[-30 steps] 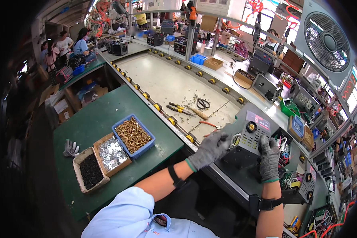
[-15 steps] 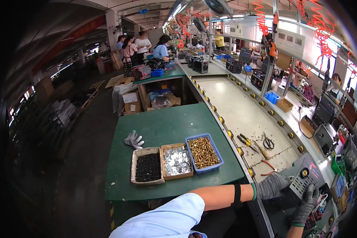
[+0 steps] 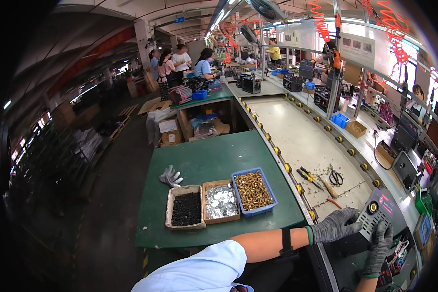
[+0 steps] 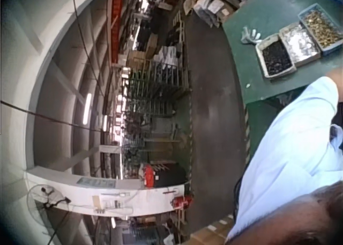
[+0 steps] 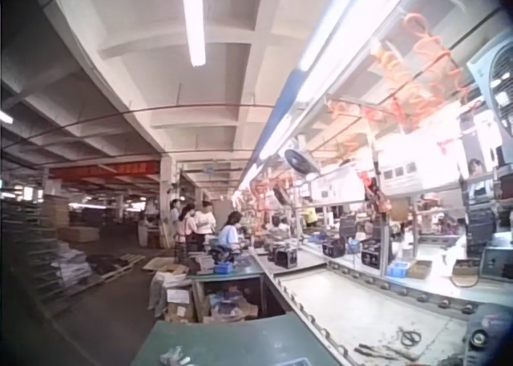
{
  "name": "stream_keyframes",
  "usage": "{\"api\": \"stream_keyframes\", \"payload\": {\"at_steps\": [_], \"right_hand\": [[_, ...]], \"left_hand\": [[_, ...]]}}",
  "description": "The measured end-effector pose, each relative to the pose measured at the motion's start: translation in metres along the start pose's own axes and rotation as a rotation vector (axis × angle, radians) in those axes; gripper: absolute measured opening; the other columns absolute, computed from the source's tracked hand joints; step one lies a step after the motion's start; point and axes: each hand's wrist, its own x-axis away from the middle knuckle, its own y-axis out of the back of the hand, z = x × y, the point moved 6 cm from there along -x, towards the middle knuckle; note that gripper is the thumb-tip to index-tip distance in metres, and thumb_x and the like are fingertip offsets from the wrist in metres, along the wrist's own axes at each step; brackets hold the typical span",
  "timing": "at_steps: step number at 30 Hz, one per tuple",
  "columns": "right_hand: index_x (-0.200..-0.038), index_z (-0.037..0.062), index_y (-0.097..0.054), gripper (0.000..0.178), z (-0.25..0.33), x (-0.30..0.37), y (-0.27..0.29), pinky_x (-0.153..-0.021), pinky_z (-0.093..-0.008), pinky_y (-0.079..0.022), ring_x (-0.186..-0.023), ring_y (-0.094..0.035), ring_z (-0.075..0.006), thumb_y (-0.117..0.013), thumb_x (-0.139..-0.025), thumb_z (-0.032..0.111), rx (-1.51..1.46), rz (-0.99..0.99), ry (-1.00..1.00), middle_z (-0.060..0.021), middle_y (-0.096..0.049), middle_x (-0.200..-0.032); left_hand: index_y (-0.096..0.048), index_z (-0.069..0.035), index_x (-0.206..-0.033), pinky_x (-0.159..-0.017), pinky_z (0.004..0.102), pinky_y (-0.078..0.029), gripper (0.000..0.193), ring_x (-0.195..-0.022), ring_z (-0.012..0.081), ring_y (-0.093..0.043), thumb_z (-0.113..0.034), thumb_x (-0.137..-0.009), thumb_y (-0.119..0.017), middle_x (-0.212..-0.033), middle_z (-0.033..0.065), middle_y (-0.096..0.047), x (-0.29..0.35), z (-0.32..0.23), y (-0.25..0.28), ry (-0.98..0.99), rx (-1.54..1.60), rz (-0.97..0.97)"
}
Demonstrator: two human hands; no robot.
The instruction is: The person is assembling and securing components of electric welding machines on a factory production line.
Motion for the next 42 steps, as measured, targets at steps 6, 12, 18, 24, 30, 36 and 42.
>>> {"api": "stream_keyframes", "payload": {"at_steps": [6,12,18,24,30,36,42], "right_hand": [[-0.152,0.0022,-0.042,0.072,-0.011,0.002,0.002,-0.093,-0.0290,-0.054,-0.109,-0.062,-0.0154,-0.073,-0.098,0.038,-0.083,0.004,0.018,-0.0072,-0.063,-0.120],[-0.158,0.0068,-0.040,0.074,0.048,0.040,-0.031,-0.085,-0.0262,-0.049,-0.091,-0.054,-0.0094,-0.071,-0.096,0.035,-0.133,-0.057,0.171,-0.0012,-0.057,-0.103],[-0.156,-0.0011,-0.036,0.083,0.075,0.035,-0.041,-0.099,-0.0333,-0.053,-0.112,-0.063,-0.0195,-0.076,-0.092,0.032,-0.148,0.039,-0.020,-0.0141,-0.064,-0.125],[-0.154,-0.0051,-0.035,0.085,0.066,0.032,-0.033,-0.090,-0.0335,-0.058,-0.106,-0.067,-0.0194,-0.080,-0.088,0.025,-0.074,0.030,-0.066,-0.0171,-0.066,-0.119],[-0.134,-0.0008,-0.058,0.055,0.074,0.042,-0.035,-0.091,-0.0396,-0.055,-0.102,-0.070,-0.0287,-0.077,-0.093,0.032,0.108,-0.178,-0.032,-0.0206,-0.073,-0.111],[-0.130,0.0002,-0.059,0.039,0.075,0.187,0.015,-0.094,-0.0442,-0.053,-0.100,-0.065,-0.0357,-0.064,-0.098,0.024,0.372,-0.226,0.349,-0.0221,-0.063,-0.112],[-0.144,0.0003,-0.051,0.052,-0.037,0.210,0.130,-0.073,-0.0278,-0.055,-0.088,-0.063,-0.0150,-0.060,-0.094,0.007,0.421,-0.453,0.123,-0.0106,-0.063,-0.122]], "left_hand": [[-0.060,-0.001,-0.115,-0.090,0.0373,-0.052,0.048,-0.099,0.0182,-0.063,-0.046,-0.099,-0.065,-0.101,0.0120,-0.068,0.002,0.007,0.000,-0.087,0.219,0.010],[-0.063,0.000,-0.113,-0.084,0.0355,-0.052,0.056,-0.091,0.0152,-0.058,-0.053,-0.097,-0.063,-0.093,0.0079,-0.063,-0.001,0.015,-0.004,-0.050,0.233,-0.083],[-0.064,-0.005,-0.111,-0.080,0.0296,-0.050,0.047,-0.088,0.0102,-0.056,-0.050,-0.098,-0.067,-0.093,0.0013,-0.062,-0.006,0.026,-0.012,0.110,0.379,-0.023],[-0.064,-0.003,-0.117,-0.074,0.0257,-0.047,0.039,-0.083,0.0077,-0.055,-0.037,-0.098,-0.069,-0.092,-0.0018,-0.061,-0.004,0.016,-0.011,0.149,0.500,-0.080],[-0.066,0.002,-0.102,-0.072,0.0283,-0.052,0.037,-0.080,0.0095,-0.059,-0.034,-0.097,-0.068,-0.088,0.0039,-0.066,-0.007,0.006,-0.009,0.310,0.317,-0.189],[-0.062,0.002,-0.110,-0.081,0.0310,-0.052,0.029,-0.089,0.0159,-0.062,-0.024,-0.099,-0.068,-0.102,0.0076,-0.063,0.049,-0.056,0.009,-0.064,0.104,-0.395],[-0.062,0.002,-0.126,-0.091,0.0345,-0.054,0.048,-0.100,0.0212,-0.068,-0.028,-0.091,-0.077,-0.111,0.0148,-0.070,0.078,-0.046,-0.104,0.067,-0.141,0.160]]}}
